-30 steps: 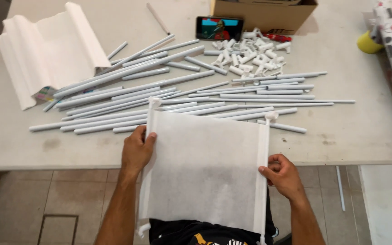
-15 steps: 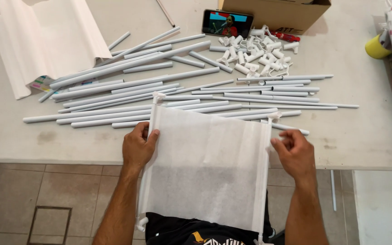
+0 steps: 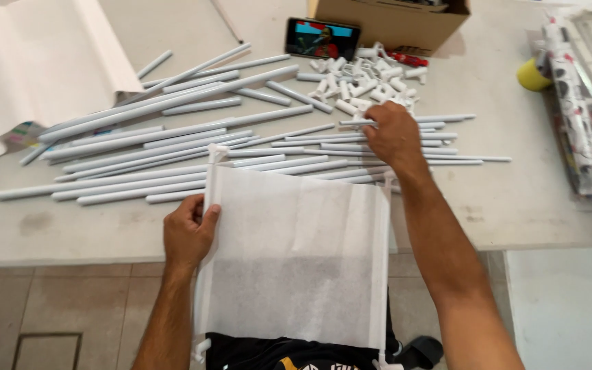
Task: Assembling a shoe rack by sliding poles into fabric sleeves and connecting them with plastic joints.
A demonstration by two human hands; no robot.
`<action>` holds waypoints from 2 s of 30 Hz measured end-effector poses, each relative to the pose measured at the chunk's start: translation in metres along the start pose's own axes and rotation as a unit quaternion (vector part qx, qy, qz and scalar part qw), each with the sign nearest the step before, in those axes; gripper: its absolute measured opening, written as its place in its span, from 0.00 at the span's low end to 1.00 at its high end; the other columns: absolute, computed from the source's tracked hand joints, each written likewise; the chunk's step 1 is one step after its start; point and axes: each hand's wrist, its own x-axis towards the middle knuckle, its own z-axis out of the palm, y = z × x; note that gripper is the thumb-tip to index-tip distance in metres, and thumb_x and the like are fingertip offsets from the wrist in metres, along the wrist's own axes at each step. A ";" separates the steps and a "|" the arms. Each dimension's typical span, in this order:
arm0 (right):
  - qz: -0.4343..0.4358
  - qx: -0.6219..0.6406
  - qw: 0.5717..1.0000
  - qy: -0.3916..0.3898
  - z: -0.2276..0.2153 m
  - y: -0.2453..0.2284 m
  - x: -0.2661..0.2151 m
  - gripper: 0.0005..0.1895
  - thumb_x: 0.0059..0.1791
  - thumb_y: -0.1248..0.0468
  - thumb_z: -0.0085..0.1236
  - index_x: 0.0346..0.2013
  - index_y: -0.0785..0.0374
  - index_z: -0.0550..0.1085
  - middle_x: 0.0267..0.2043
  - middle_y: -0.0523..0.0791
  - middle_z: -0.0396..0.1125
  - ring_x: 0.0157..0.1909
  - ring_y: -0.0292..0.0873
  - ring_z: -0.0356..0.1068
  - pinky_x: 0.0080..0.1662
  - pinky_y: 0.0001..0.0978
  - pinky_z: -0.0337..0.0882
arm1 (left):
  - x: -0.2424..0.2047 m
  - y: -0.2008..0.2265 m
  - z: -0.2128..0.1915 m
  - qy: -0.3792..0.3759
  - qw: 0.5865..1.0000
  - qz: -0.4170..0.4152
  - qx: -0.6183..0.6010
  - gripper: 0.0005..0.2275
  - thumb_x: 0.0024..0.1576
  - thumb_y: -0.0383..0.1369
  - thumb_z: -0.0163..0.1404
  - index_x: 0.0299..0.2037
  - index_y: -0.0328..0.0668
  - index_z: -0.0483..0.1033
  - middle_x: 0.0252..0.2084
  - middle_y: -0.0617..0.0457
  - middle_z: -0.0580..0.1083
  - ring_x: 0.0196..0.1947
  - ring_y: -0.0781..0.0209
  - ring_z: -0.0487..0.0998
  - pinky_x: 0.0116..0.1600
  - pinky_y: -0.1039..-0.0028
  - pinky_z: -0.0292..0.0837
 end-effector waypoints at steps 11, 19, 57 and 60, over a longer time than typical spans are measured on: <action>-0.106 -0.153 0.982 0.031 0.039 0.009 0.021 0.04 0.47 0.67 0.60 0.30 0.53 0.79 0.29 0.43 0.63 0.34 0.45 0.71 0.38 0.37 0.73 | 0.002 -0.007 0.002 0.006 1.000 0.008 -0.005 0.08 0.58 0.33 0.58 0.43 0.38 0.81 0.25 0.44 0.77 0.21 0.50 0.76 0.31 0.63 0.71; -0.089 -0.175 0.980 -0.028 -0.017 -0.021 0.017 0.02 0.51 0.62 0.60 0.38 0.53 0.75 0.35 0.42 0.71 0.43 0.44 0.75 0.48 0.41 0.73 | 0.001 -0.003 0.001 0.006 1.000 0.013 -0.006 0.08 0.57 0.33 0.58 0.42 0.37 0.81 0.24 0.44 0.77 0.21 0.50 0.77 0.30 0.63 0.71; -0.195 -0.011 0.954 0.229 -0.199 -0.099 0.004 0.07 0.59 0.72 0.64 0.47 0.66 0.73 0.43 0.47 0.73 0.39 0.50 0.71 0.43 0.45 0.69 | -0.001 0.007 -0.002 -0.025 0.999 -0.039 0.021 0.12 0.57 0.41 0.54 0.44 0.45 0.81 0.25 0.62 0.70 0.26 0.66 0.67 0.35 0.71 0.67; -0.205 -0.018 0.953 0.223 -0.200 -0.107 0.003 0.07 0.59 0.72 0.63 0.47 0.65 0.72 0.43 0.46 0.73 0.38 0.49 0.69 0.43 0.44 0.68 | -0.002 0.008 -0.002 -0.025 0.998 -0.048 0.021 0.12 0.57 0.40 0.54 0.44 0.44 0.81 0.25 0.62 0.70 0.26 0.66 0.68 0.36 0.71 0.68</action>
